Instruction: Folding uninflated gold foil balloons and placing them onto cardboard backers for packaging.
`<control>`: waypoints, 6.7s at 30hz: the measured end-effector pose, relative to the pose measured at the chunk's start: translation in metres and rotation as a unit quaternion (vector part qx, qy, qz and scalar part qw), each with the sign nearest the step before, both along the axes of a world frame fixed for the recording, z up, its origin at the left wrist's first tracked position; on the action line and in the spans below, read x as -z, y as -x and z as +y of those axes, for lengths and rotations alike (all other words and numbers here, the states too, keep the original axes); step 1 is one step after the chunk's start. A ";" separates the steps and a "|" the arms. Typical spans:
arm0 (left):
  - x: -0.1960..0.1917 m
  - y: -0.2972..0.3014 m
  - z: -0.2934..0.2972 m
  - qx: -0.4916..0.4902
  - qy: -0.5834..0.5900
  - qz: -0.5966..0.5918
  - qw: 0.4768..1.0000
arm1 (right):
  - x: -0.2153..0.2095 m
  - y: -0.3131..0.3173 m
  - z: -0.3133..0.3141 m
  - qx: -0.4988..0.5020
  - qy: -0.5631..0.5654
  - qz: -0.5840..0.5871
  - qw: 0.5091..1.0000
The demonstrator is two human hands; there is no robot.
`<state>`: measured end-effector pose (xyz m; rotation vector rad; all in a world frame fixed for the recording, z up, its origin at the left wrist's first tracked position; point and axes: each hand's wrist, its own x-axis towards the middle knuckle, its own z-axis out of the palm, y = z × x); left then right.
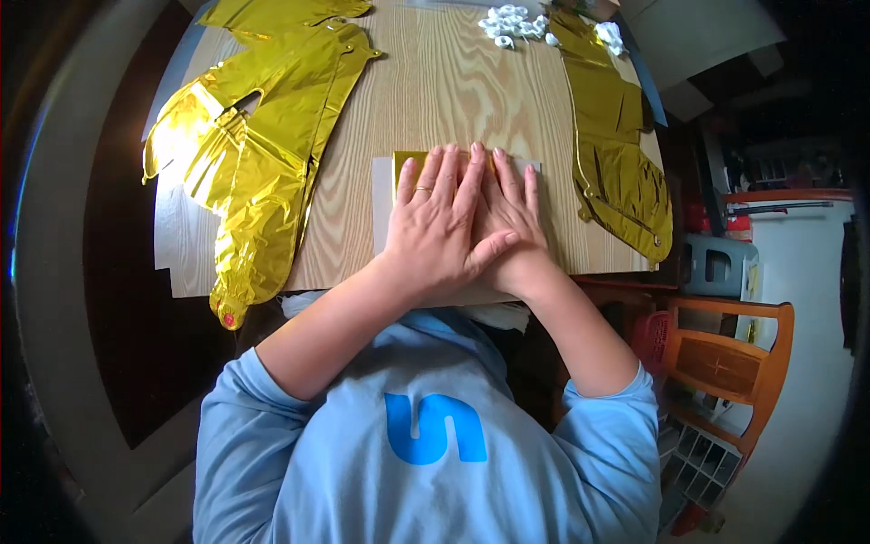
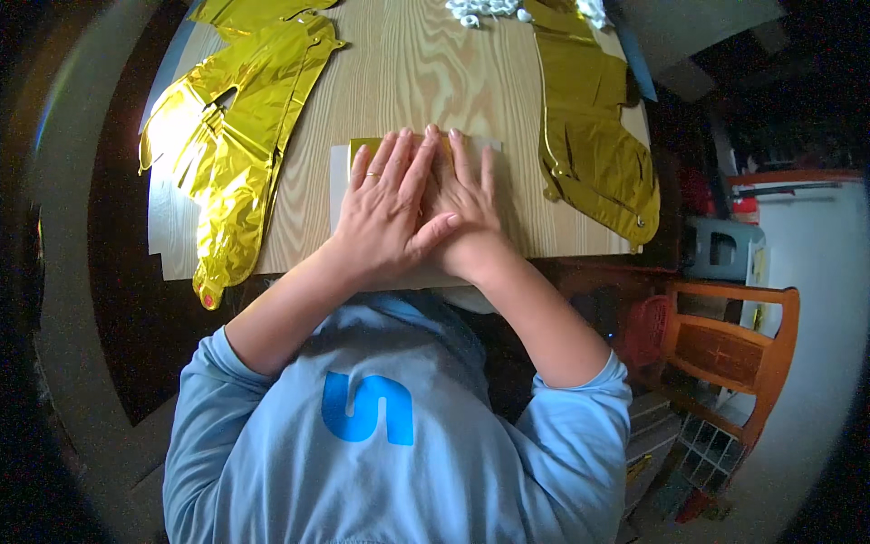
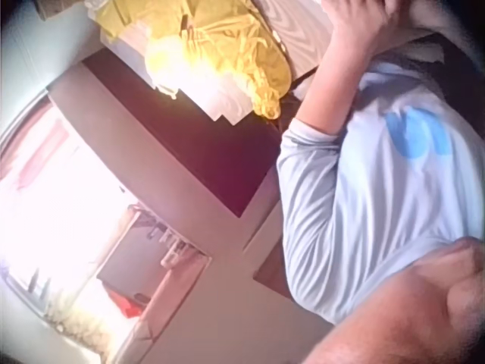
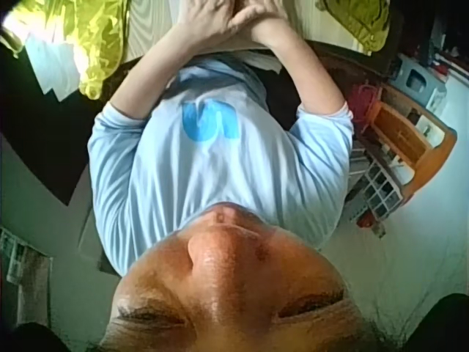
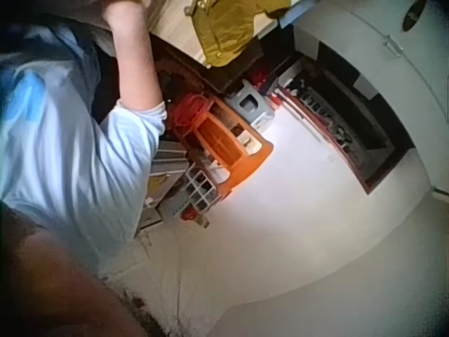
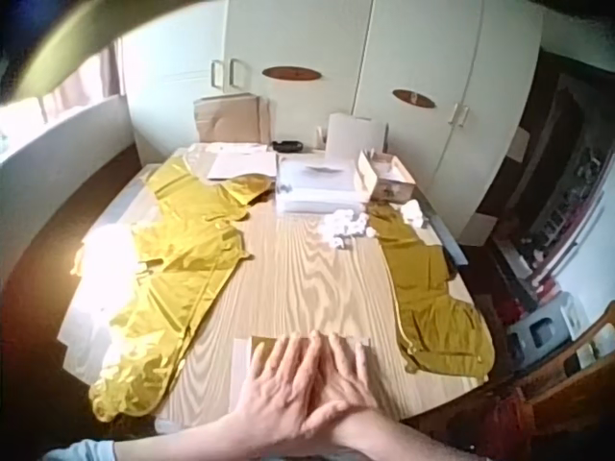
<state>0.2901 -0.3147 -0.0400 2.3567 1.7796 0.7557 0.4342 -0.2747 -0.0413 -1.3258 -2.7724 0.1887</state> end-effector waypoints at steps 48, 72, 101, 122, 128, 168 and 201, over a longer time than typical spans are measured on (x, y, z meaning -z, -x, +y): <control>0.011 0.041 -0.016 -0.058 0.013 0.079 0.995 | -0.001 -0.004 -0.002 -0.005 -0.033 0.052 0.998; -0.012 0.033 0.001 -0.014 -0.007 0.063 0.998 | 0.003 -0.091 -0.088 0.289 0.533 0.624 0.493; 0.005 0.034 -0.006 -0.042 -0.016 0.074 0.996 | -0.053 -0.080 0.079 0.304 0.286 0.246 0.875; -0.019 0.075 0.006 -0.060 0.040 -0.189 0.979 | -0.082 -0.015 0.041 0.017 -0.009 0.152 0.988; -0.017 0.113 0.018 -0.054 0.128 -0.396 0.908 | -0.014 0.001 0.064 -0.106 -0.043 0.067 0.991; -0.036 0.102 0.060 -0.151 0.206 0.009 0.967 | 0.008 0.020 0.047 -0.046 -0.097 0.136 0.985; -0.009 0.122 0.024 0.067 -0.031 0.022 0.997 | -0.013 0.051 -0.046 -0.229 -0.145 0.171 0.947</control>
